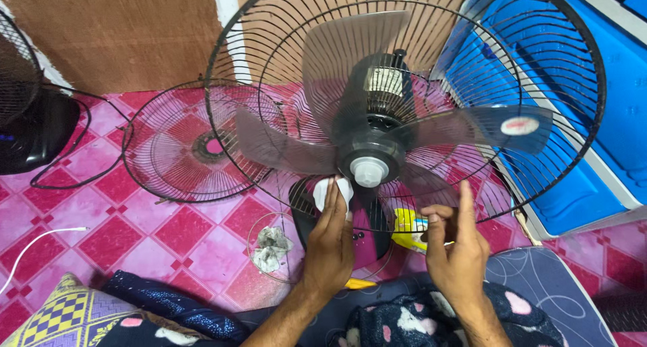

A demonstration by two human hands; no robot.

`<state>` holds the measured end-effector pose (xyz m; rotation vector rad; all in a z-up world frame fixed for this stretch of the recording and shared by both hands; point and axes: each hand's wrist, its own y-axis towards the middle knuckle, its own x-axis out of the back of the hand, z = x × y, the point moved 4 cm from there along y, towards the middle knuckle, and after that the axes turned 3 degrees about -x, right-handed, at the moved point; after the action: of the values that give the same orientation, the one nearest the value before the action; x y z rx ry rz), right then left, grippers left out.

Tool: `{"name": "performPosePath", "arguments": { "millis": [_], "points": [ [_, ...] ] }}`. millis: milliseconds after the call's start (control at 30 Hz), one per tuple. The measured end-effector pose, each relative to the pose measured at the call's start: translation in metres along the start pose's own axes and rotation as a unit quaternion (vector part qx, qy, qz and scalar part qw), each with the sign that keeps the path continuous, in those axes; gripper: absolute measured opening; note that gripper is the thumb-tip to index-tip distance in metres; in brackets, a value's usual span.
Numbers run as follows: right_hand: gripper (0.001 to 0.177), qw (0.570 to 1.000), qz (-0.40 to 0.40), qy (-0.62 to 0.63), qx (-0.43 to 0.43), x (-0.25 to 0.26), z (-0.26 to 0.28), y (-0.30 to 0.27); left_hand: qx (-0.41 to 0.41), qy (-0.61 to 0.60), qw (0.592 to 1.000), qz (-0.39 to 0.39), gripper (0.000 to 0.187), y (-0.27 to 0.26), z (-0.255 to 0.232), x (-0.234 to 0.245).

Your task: The person assembles a table fan by attaching the front grill, mounting the fan blade onto the motor shaft, and securing it with a nut. They then wipe the fan blade with a tissue and spin it to test the assembly.

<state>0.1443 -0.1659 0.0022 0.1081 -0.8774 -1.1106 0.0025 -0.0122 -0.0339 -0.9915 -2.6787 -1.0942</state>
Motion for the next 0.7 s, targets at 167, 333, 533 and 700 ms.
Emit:
{"name": "performPosePath", "arguments": {
  "millis": [167,333,533,700],
  "points": [
    [0.067,0.999,0.028,0.008,0.044,-0.010,0.001,-0.004,-0.141,0.145,0.979,0.035,0.058,-0.005,0.025,-0.013],
    [0.066,0.998,0.032,-0.020,0.044,-0.009,0.000,-0.002,-0.064,0.259,0.960,0.084,0.077,-0.024,0.075,-0.010],
    [0.065,0.998,0.034,-0.016,0.053,-0.009,0.003,-0.003,0.060,0.123,0.990,0.028,0.065,-0.030,0.066,-0.009],
    [0.063,0.998,0.043,-0.003,0.053,-0.012,0.001,-0.004,0.023,0.044,0.999,-0.019,0.056,-0.015,0.029,-0.007]
  ]
}}
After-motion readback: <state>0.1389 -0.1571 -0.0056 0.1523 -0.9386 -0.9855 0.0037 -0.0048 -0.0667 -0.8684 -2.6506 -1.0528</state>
